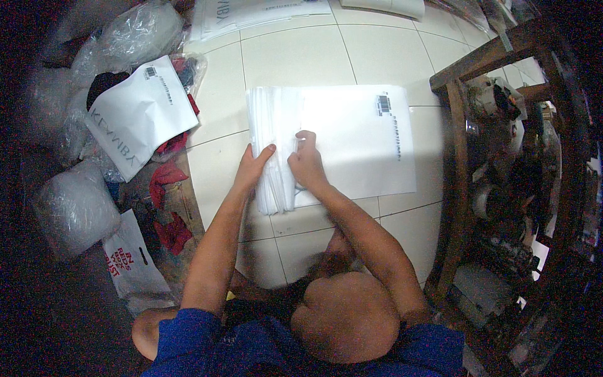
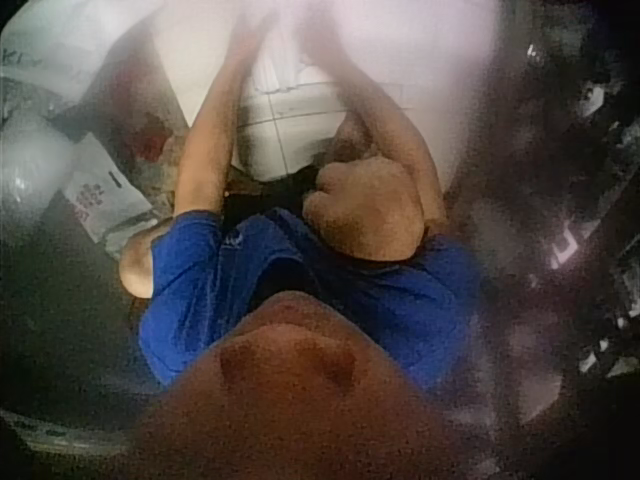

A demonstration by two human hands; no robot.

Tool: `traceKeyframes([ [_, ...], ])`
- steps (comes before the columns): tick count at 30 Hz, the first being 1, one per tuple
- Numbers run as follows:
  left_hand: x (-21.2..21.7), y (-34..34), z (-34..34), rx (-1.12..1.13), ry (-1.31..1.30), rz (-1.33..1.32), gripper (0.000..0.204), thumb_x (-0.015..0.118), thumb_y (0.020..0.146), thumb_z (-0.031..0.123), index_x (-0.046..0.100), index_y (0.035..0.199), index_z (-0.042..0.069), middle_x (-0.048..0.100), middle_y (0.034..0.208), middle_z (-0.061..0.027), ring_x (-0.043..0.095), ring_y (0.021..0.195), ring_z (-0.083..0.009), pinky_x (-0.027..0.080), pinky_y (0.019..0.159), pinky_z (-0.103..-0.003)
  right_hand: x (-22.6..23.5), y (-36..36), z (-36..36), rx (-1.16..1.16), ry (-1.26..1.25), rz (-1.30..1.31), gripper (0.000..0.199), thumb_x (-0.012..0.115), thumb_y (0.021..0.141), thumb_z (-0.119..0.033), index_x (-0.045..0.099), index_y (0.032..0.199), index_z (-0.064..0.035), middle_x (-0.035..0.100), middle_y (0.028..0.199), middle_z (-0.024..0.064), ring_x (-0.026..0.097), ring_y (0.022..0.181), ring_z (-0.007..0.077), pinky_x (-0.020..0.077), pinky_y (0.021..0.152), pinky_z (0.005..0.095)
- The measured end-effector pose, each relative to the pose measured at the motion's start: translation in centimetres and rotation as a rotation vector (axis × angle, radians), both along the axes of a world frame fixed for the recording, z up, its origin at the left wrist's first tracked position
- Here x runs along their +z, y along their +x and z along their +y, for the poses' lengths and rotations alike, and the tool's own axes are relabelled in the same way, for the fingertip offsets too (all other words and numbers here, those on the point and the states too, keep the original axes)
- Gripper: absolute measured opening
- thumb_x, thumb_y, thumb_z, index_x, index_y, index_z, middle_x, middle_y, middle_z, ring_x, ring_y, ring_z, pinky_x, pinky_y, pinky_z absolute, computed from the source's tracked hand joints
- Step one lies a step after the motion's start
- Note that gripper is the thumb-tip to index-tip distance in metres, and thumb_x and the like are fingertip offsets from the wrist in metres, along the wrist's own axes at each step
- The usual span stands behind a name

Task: The person sits on the floor and repeatedly folds white poly mailers labeled 'KLAMBY' into compact stacks. They handle the mailers one by one, aligning edges and pressing them flat, then place the folded stacks onto a nearby wooden shelf.

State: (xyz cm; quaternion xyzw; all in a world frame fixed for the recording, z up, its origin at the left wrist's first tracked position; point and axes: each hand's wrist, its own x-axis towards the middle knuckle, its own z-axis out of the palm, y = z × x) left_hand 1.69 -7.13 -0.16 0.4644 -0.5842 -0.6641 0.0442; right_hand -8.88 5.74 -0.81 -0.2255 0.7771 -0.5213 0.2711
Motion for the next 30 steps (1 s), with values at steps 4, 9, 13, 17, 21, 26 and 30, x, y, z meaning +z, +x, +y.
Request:
traceKeyframes([
  [4, 0.4, 0.0, 0.1, 0.004, 0.045, 0.02, 0.069, 0.07, 0.082, 0.043, 0.048, 0.127, -0.005, 0.063, 0.111, -0.0211, 0.065, 0.096, -0.0253, 0.051, 0.083, -0.034, 0.0, -0.3, 0.2, 0.118, -0.021, 0.138, 0.019, 0.061, 0.08, -0.01, 0.064, 0.096, -0.0009, 0.061, 0.092, 0.0171, 0.06, 0.085, 0.0307, 0.0481, 0.08, 0.0401],
  [9, -0.3, 0.3, -0.2, -0.005, 0.049, 0.034, 0.064, 0.068, 0.085, 0.039, 0.048, 0.129, -0.003, 0.063, 0.111, -0.0166, 0.064, 0.092, -0.0227, 0.051, 0.079, -0.033, 0.8, 0.0, -0.5, 0.203, 0.029, 0.16, 0.025, 0.069, 0.082, -0.017, 0.066, 0.101, -0.0008, 0.059, 0.093, 0.009, 0.053, 0.075, 0.0156, 0.0457, 0.068, 0.0296],
  [13, 0.0, 0.3, -0.1, -0.015, 0.052, 0.035, 0.062, 0.068, 0.085, 0.038, 0.05, 0.128, -0.003, 0.064, 0.11, -0.0164, 0.064, 0.091, -0.0218, 0.05, 0.079, -0.033, 0.2, -0.3, -0.5, 0.212, 0.04, 0.111, 0.026, 0.07, 0.08, -0.019, 0.065, 0.098, -0.0009, 0.06, 0.09, 0.0109, 0.055, 0.076, 0.0207, 0.047, 0.07, 0.0326],
  [17, 0.2, 0.2, -0.1, -0.004, 0.054, 0.003, 0.062, 0.069, 0.085, 0.037, 0.051, 0.128, -0.003, 0.065, 0.109, -0.0164, 0.064, 0.091, -0.022, 0.05, 0.08, -0.033, 0.2, -0.3, -0.6, 0.17, 0.11, 0.006, 0.025, 0.067, 0.079, -0.018, 0.063, 0.096, -0.0007, 0.062, 0.093, 0.0173, 0.061, 0.081, 0.0321, 0.0491, 0.075, 0.0395],
  [21, 0.3, 0.2, 0.0, 0.004, 0.048, 0.006, 0.063, 0.069, 0.085, 0.038, 0.05, 0.128, -0.004, 0.064, 0.109, -0.0168, 0.064, 0.092, -0.0225, 0.05, 0.08, -0.034, 0.4, -0.2, -0.3, 0.101, 0.179, -0.012, 0.025, 0.061, 0.08, -0.012, 0.06, 0.101, 0.0002, 0.062, 0.099, 0.0198, 0.061, 0.084, 0.0347, 0.0492, 0.076, 0.041],
  [26, -0.5, 0.2, -0.1, 0.003, 0.075, 0.034, 0.065, 0.07, 0.085, 0.039, 0.049, 0.129, -0.004, 0.064, 0.11, -0.017, 0.064, 0.092, -0.0229, 0.05, 0.08, -0.034, -1.0, 0.3, -0.2, -0.055, -0.069, 0.088, 0.022, 0.059, 0.081, -0.006, 0.058, 0.102, 0.0015, 0.059, 0.1, 0.0168, 0.058, 0.084, 0.0284, 0.0476, 0.076, 0.038],
  [30, -0.8, 0.4, -0.1, 0.003, 0.076, 0.075, 0.064, 0.07, 0.085, 0.039, 0.049, 0.128, -0.004, 0.064, 0.109, -0.0165, 0.063, 0.092, -0.0219, 0.051, 0.079, -0.033, 0.5, -0.1, -0.4, 0.186, 0.002, 0.082, 0.019, 0.063, 0.08, -0.008, 0.063, 0.097, 0.0001, 0.06, 0.1, 0.0181, 0.06, 0.09, 0.0328, 0.0487, 0.081, 0.0408],
])
